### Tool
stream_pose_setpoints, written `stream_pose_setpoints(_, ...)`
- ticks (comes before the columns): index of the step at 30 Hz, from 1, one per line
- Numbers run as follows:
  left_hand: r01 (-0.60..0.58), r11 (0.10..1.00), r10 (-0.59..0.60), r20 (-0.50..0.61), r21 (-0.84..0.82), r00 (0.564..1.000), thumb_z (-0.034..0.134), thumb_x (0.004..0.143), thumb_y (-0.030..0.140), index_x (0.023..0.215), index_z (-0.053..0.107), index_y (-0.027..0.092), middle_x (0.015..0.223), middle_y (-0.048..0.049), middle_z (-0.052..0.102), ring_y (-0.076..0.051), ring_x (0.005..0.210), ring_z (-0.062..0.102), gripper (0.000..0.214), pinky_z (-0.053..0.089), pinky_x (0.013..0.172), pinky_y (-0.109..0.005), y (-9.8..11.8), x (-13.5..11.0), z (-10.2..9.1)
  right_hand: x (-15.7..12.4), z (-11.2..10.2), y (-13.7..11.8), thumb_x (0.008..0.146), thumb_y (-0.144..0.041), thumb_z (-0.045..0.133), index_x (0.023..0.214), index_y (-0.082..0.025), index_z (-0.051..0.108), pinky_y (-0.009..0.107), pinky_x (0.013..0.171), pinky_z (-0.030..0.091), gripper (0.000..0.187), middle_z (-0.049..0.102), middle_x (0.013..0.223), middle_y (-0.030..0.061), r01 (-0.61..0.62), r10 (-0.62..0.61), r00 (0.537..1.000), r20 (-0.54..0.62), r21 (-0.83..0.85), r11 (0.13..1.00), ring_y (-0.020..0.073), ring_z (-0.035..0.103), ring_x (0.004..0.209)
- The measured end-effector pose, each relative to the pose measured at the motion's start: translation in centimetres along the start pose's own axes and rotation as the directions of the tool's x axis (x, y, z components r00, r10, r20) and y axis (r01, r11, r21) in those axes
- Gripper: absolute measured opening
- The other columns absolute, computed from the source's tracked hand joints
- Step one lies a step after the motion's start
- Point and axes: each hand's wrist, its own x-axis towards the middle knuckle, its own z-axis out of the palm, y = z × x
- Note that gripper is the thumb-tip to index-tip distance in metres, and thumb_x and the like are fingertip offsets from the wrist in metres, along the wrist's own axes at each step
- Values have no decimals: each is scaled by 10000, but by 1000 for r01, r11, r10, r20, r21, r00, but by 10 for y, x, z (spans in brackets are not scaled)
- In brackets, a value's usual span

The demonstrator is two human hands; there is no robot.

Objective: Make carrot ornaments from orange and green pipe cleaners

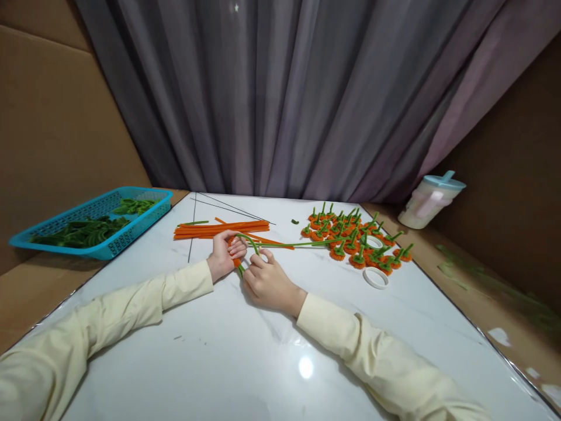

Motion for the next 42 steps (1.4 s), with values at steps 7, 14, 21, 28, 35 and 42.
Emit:
stream_pose_setpoints(7, -40, 998, 39, 23, 48, 999, 483, 654, 182, 429, 223, 182, 347, 81, 158, -19, 262, 162, 344, 116, 271, -152, -8, 7, 2, -2, 4, 1, 838, -120, 403, 601, -146, 501, 378, 900, 266, 259, 483, 565, 23, -29, 29, 1000, 2, -56, 998, 162, 432, 710)
stream_pose_setpoints(14, -80, 965, 44, 148, 249, 988, 481, 692, 253, 402, 258, 181, 354, 56, 215, -46, 327, 281, 373, 289, 348, -169, -12, 11, -1, -4, 7, 2, 816, -125, 470, 624, -143, 528, 386, 906, 254, 201, 516, 566, 32, -104, 108, 994, 18, -150, 983, 197, 462, 782)
stream_pose_setpoints(21, -144, 760, -99, 332, 634, 938, 609, 739, 295, 620, 605, 84, 626, -72, 598, -161, 587, 577, 242, 457, 536, -251, 23, 3, -4, -7, 7, 6, 773, -98, 496, 763, -126, 596, 406, 942, 215, 105, 618, 737, 72, -193, 212, 976, 56, -238, 952, 250, 468, 963)
stream_pose_setpoints(28, -277, 617, -34, 376, 737, 926, 643, 754, 337, 720, 617, 98, 515, 8, 517, -67, 400, 449, 242, 358, 361, -162, 29, 4, -14, -6, 5, 6, 807, -117, 497, 753, -130, 598, 420, 935, 221, 116, 631, 765, 72, -198, 221, 973, 66, -252, 947, 265, 479, 996)
stream_pose_setpoints(35, -312, 611, 67, 346, 727, 936, 654, 726, 422, 679, 537, 128, 492, 10, 531, -84, 377, 491, 320, 405, 339, -173, 10, -4, -9, -6, 4, 6, 825, -151, 501, 719, -123, 608, 419, 937, 240, 153, 632, 748, 83, -192, 212, 976, 46, -272, 943, 265, 486, 977)
stream_pose_setpoints(42, -276, 667, 139, 249, 692, 959, 658, 706, 456, 631, 486, 130, 496, 32, 492, -59, 379, 473, 376, 392, 332, -150, -4, -9, -5, -6, 6, 7, 828, -142, 494, 678, -127, 609, 405, 924, 264, 189, 619, 692, 83, -194, 199, 980, -16, -307, 932, 247, 499, 925)
